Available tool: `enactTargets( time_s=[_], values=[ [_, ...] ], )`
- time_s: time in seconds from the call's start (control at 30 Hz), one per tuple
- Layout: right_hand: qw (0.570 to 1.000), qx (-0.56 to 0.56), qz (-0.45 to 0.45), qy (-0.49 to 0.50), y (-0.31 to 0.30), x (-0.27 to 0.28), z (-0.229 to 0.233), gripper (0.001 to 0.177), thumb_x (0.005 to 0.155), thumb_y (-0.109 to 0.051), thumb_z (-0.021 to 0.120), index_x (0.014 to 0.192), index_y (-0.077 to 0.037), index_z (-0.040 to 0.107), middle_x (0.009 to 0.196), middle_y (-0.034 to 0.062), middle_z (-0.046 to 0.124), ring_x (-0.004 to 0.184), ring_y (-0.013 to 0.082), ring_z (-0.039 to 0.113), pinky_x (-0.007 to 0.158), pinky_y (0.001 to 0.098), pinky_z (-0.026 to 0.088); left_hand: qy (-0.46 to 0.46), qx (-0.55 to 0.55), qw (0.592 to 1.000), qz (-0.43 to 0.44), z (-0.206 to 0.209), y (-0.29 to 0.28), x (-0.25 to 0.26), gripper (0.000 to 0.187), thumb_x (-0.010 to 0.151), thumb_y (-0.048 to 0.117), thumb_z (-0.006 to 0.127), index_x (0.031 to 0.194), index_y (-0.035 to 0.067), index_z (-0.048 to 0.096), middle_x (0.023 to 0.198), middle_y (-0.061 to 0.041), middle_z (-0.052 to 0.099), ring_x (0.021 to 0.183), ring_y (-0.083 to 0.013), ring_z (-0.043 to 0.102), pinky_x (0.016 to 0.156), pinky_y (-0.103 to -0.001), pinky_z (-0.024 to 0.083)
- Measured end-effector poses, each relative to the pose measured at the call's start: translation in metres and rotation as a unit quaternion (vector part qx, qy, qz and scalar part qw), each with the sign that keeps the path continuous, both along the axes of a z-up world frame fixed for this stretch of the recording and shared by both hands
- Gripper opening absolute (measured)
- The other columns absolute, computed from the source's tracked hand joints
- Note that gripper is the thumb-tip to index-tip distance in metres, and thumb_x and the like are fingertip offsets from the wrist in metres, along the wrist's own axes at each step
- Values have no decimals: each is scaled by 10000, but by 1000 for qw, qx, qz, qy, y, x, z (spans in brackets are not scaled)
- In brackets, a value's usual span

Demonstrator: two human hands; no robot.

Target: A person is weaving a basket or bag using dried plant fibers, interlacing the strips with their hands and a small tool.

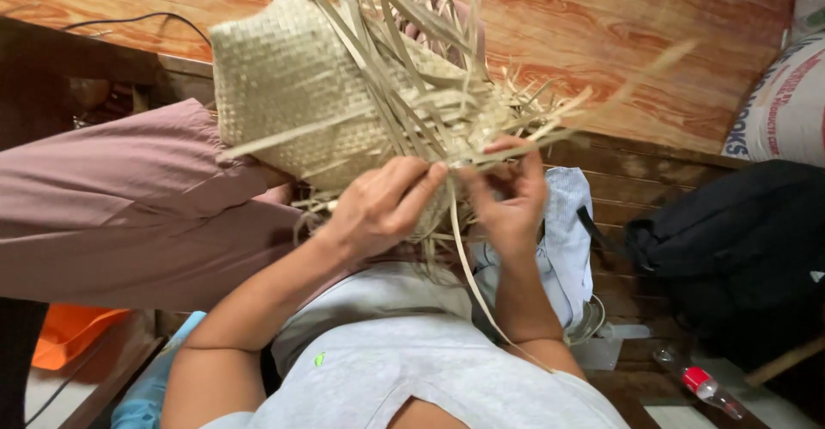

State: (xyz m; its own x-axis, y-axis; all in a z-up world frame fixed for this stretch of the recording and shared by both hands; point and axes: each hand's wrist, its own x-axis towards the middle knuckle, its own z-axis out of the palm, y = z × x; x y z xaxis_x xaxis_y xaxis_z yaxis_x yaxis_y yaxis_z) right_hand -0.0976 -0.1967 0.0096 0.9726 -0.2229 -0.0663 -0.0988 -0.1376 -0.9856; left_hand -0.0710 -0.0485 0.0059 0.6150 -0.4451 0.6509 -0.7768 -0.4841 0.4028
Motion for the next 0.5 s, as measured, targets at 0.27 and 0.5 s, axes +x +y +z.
enactTargets(
  time_s=[0.27, 0.5],
  values=[
    [898, -430, -49, -81, -77, 19, 50, 54, 827, 59, 604, 790, 48, 643, 674, 151, 581, 565, 238, 493, 577, 314, 407, 73, 40, 994, -67, 25, -21, -6, 150, 779, 9, 475, 900, -52, 539, 755, -110, 439, 557, -194, 447, 454, -242, 389],
    [829, -531, -32, -172, -108, 49, 55, 173, 887, 77, 652, 734, 140, 601, 919, 155, 483, 681, 215, 393, 584, 299, 346, 107, 126, 985, -50, 26, -11, 3, 211, 752, 35, 571, 952, -28, 548, 798, -71, 434, 580, -143, 422, 431, -226, 344]
  ],
)
